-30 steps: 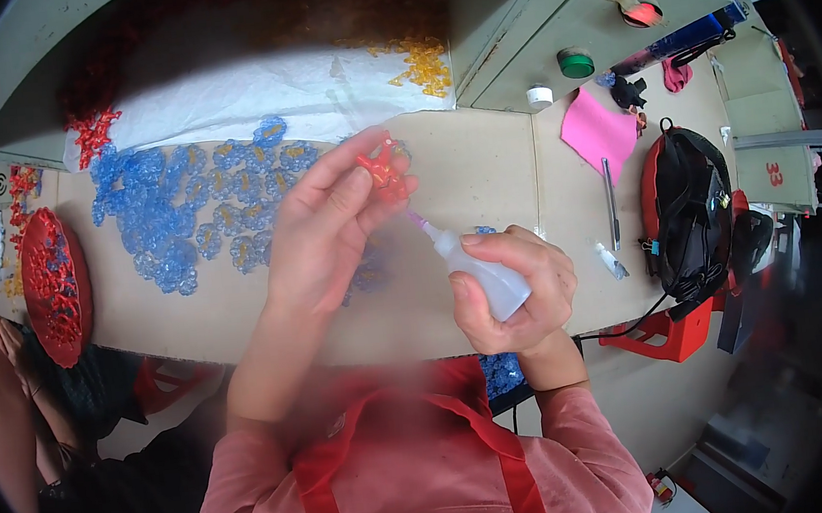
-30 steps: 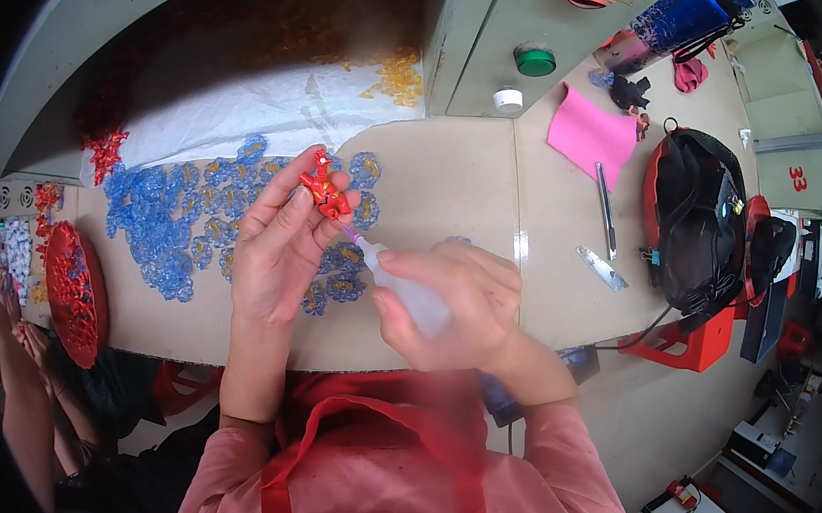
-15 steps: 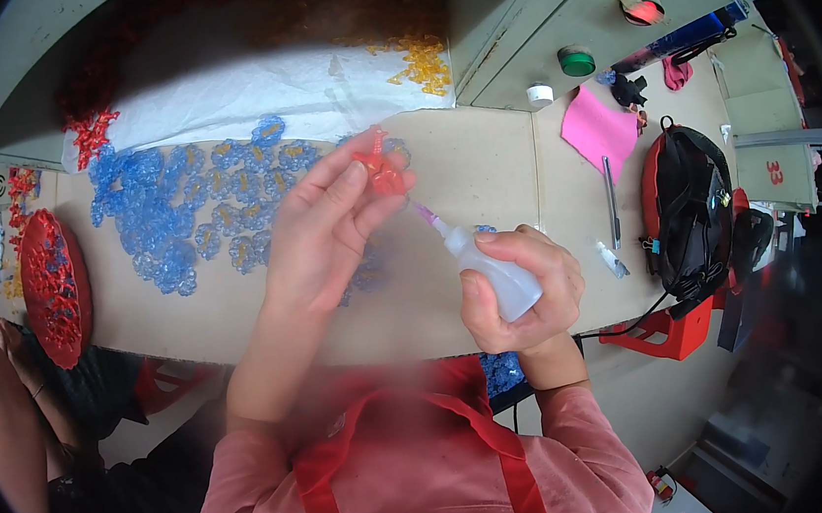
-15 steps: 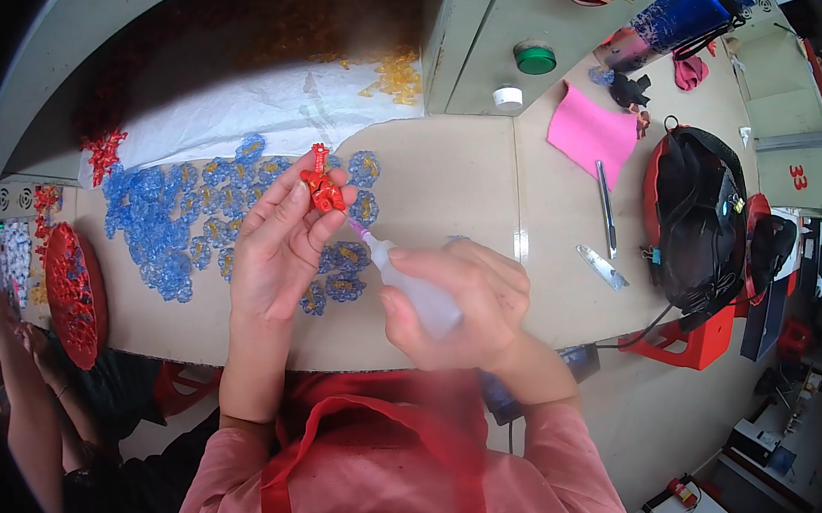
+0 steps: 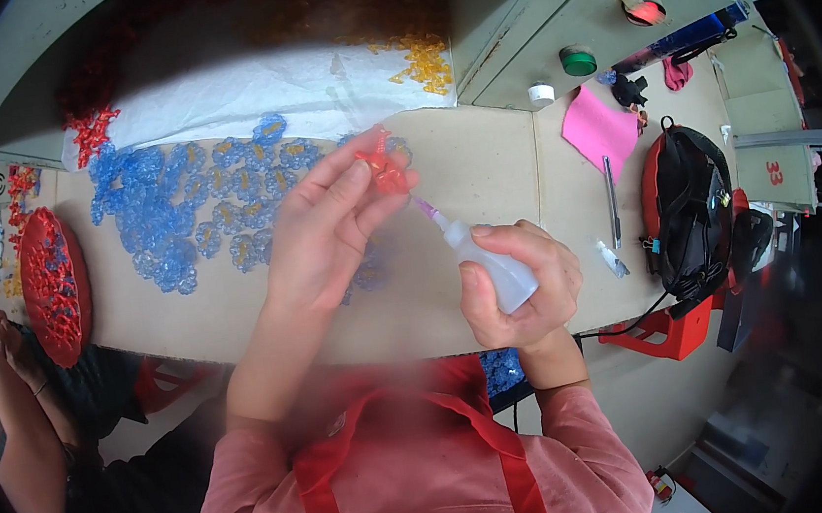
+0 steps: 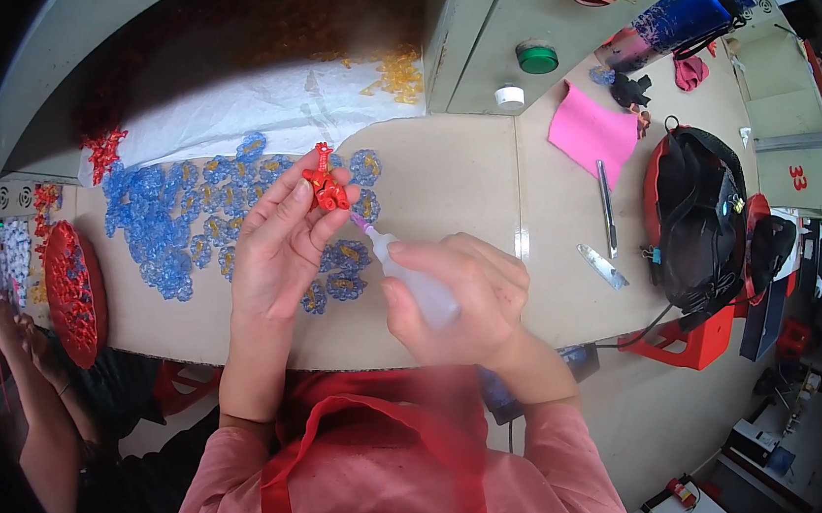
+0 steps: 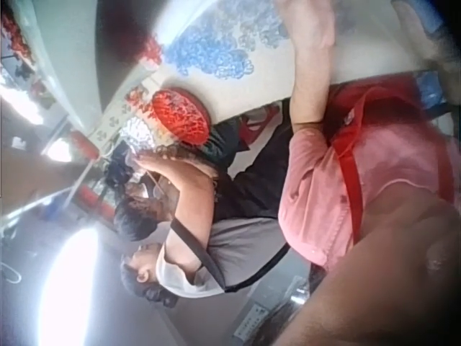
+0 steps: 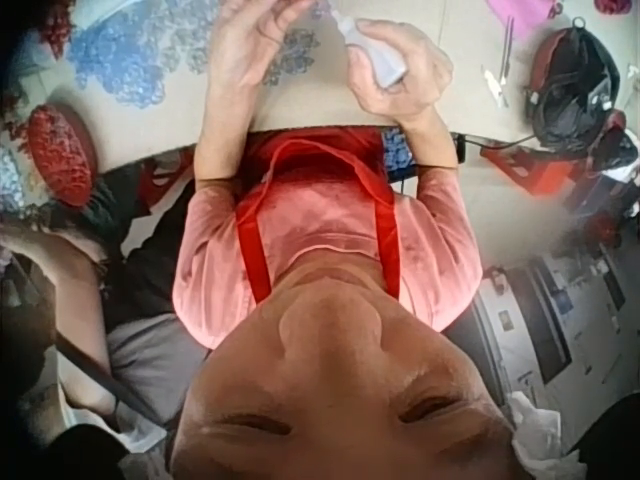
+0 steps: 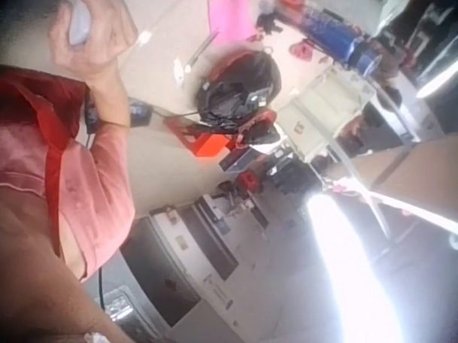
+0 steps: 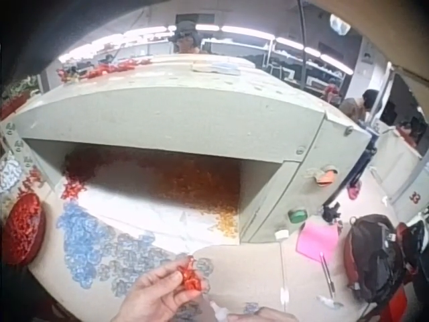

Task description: The person applies glue from a squeeze bottle to assemble plastic figurine pieces, cuts a plastic part using pliers, and glues additional figurine components together by hand.

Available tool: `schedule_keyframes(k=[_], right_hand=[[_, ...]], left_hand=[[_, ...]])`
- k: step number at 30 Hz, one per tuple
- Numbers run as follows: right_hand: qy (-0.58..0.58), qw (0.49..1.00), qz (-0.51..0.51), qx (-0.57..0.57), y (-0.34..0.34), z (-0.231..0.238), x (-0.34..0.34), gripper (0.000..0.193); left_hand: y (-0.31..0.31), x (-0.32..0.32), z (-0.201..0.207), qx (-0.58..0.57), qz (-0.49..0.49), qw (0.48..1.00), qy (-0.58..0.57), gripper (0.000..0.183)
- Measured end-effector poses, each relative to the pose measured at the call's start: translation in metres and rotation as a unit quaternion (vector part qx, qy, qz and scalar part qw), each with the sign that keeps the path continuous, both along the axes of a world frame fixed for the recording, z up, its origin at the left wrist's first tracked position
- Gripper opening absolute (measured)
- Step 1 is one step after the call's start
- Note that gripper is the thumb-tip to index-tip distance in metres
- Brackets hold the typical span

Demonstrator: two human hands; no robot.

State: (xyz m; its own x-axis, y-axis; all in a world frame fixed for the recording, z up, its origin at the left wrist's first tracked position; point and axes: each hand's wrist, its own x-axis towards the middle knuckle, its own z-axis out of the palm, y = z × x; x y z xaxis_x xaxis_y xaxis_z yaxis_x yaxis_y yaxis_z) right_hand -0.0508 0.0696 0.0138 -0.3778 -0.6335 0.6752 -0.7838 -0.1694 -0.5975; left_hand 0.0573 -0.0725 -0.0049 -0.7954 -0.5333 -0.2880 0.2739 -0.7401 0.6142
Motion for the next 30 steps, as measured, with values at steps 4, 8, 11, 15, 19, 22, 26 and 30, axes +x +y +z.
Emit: schedule_keyframes(k=[4, 8, 11, 15, 19, 22, 26, 30], right_hand=[[0.009, 1.0, -0.017, 0.002, 0.004, 0.003, -0.005, 0.03], [-0.273, 0.955, -0.108, 0.035, 0.022, 0.002, -0.016, 0.025], [-0.505, 0.853, -0.116, 0.067, 0.042, -0.008, -0.034, 0.028], [-0.541, 0.831, -0.1, 0.086, 0.064, -0.041, -0.04, 0.034], [-0.34, 0.888, -0.166, 0.26, 0.06, -0.042, -0.024, 0.035], [-0.1, 0.924, -0.188, 0.318, 0.048, -0.043, -0.019, 0.035], [-0.102, 0.915, -0.184, 0.343, 0.048, -0.047, -0.021, 0.032], [-0.069, 0.948, -0.17, 0.259, 0.054, -0.053, -0.024, 0.034]], left_hand=[[0.0, -0.003, -0.003, 0.016, -0.006, 1.0, -0.007, 0.036], [-0.005, 0.0, -0.006, 0.047, 0.016, 0.999, 0.008, 0.038], [-0.005, -0.002, -0.005, 0.062, 0.004, 0.998, 0.016, 0.038], [-0.002, -0.002, -0.005, 0.083, -0.026, 0.996, 0.027, 0.038], [-0.002, -0.003, -0.007, 0.083, -0.028, 0.996, 0.032, 0.039], [-0.001, -0.002, -0.008, 0.077, -0.025, 0.996, 0.033, 0.038], [0.0, -0.004, -0.012, 0.08, -0.027, 0.996, 0.02, 0.038], [0.004, -0.007, -0.012, 0.086, -0.034, 0.996, 0.015, 0.036]])
